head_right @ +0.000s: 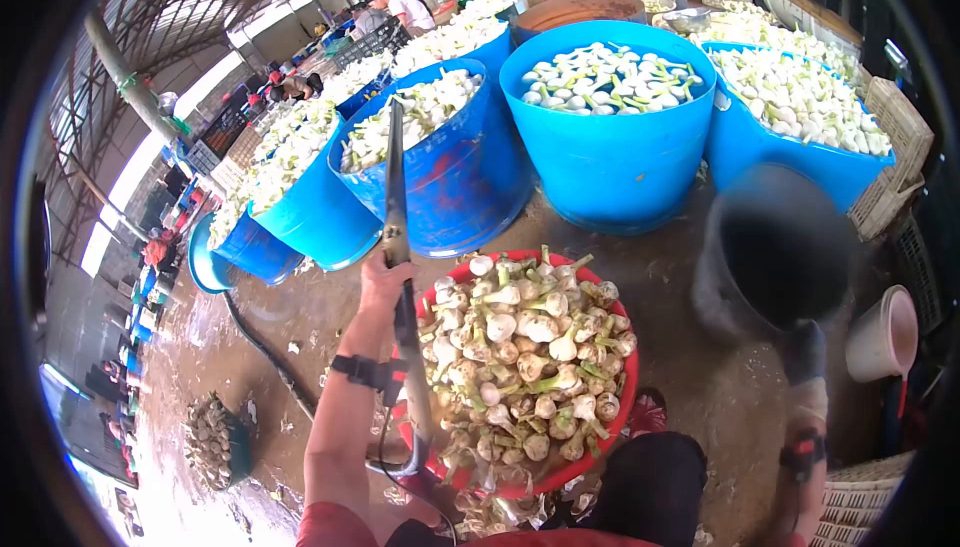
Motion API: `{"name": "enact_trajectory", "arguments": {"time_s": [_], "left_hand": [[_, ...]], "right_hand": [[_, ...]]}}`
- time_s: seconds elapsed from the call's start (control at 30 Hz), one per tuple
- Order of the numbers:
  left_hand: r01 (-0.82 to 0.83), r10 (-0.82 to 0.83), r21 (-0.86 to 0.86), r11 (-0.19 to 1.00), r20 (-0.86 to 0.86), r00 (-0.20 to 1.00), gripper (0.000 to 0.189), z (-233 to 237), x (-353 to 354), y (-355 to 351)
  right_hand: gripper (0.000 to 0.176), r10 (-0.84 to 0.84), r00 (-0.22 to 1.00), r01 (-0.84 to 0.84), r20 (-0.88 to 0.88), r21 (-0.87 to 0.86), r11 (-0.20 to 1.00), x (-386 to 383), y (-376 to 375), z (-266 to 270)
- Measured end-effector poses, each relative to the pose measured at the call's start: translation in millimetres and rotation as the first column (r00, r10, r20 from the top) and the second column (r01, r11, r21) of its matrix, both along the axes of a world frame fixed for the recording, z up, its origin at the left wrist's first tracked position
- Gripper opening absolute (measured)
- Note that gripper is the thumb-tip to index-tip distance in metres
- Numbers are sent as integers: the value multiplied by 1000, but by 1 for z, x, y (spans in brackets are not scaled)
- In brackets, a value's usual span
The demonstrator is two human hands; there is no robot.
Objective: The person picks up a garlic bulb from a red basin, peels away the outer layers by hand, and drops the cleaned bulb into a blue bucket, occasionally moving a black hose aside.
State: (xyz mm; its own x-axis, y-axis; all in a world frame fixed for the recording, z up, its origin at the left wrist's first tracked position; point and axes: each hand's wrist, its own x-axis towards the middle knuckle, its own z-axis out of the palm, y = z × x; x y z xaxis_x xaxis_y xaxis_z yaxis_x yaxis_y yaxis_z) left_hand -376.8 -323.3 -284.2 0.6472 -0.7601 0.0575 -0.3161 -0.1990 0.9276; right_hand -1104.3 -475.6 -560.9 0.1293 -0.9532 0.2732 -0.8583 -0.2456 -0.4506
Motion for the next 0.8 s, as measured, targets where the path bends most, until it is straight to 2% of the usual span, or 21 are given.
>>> {"name": "enact_trajectory", "arguments": {"time_s": [0.07, 0.1, 0.13, 0.17, 0.23, 0.27, 0.33, 0.37, 0.4, 0.43, 0.47, 0.5, 0.53, 0.57, 0.6, 0.63, 0.67, 0.7, 0.73, 0.77, 0.8], "left_hand": [[22, -21, -41, 999, 35, 999, 24, 11, 13, 26], [50, -45, -79, 996, 67, 997, 25, 17, 19, 37], [34, -34, -103, 994, 3, 999, 25, 26, 23, 48], [32, -31, -104, 994, 9, 999, 25, 36, 27, 61], [56, -61, -117, 992, -40, 997, 35, 58, 32, 84], [60, -64, -146, 987, -24, 998, 29, 69, 31, 93], [64, -66, -153, 986, -9, 998, 27, 93, 25, 112], [63, -63, -156, 986, 5, 998, 25, 103, 23, 122], [75, -71, -161, 984, 27, 997, 24, 110, 25, 131], [74, -70, -163, 984, 31, 997, 24, 118, 22, 140], [83, -77, -169, 982, 43, 996, 24, 128, 17, 149], [92, -85, -166, 982, 52, 995, 24, 137, 12, 158], [91, -84, -117, 989, 66, 994, 24, 145, 7, 166], [92, -85, -102, 991, 70, 994, 24, 149, 3, 174], [89, -85, -46, 995, 99, 992, 24, 152, -1, 181], [86, -86, 8, 996, 128, 988, 24, 155, -6, 188], [83, -87, 40, 996, 143, 986, 29, 155, -11, 196], [69, -83, 112, 991, 122, 989, 33, 166, -33, 199], [70, -92, 155, 986, 142, 986, 34, 163, -39, 204], [68, -101, 195, 978, 164, 981, 35, 157, -44, 213], [94, -130, 205, 974, 166, 978, 35, 152, -49, 221]], "right_hand": [[28, -90, 996, 90, 27, 28, 996, 97, 15, 64], [30, -144, 713, 19, 686, 186, 982, 81, -25, -13], [32, -36, 862, 38, 506, 6, 999, 106, -27, 1], [32, -33, 859, 35, 512, 5, 999, 137, -21, 28], [38, 61, 931, -61, 360, -10, 998, 179, -6, 85], [38, 59, 930, -60, 362, -11, 998, 181, -11, 88], [39, 122, 709, -222, 695, 56, 973, 189, -15, 104], [39, 121, 708, -221, 695, 55, 974, 192, -12, 122], [37, -110, 865, -66, 490, 328, 942, 211, 10, 173], [35, -290, 935, 141, 206, 532, 835, 222, 21, 201], [34, -36, 937, -39, 348, 207, 978, 215, 11, 167], [26, 137, 903, -255, 406, 252, 933, 236, -1, 161], [20, 288, 832, -457, 474, 293, 840, 265, -5, 168], [16, -147, 554, -576, 819, 504, 644, 338, 47, 255], [30, -73, 417, -781, 906, 398, 481, 382, 48, 265], [37, -313, 46, -993, 949, 77, 89, 428, 35, 261], [39, -330, 124, -991, 936, 132, 0, 477, 30, 259], [43, -408, 96, -992, 908, 53, -116, 525, 22, 252], [55, -407, 94, -966, 909, -16, -258, 586, -7, 218], [74, -262, 45, -993, 964, 14, -119, 623, 6, 234], [83, -471, 272, -949, 839, 316, 15, 634, 53, 304]]}}
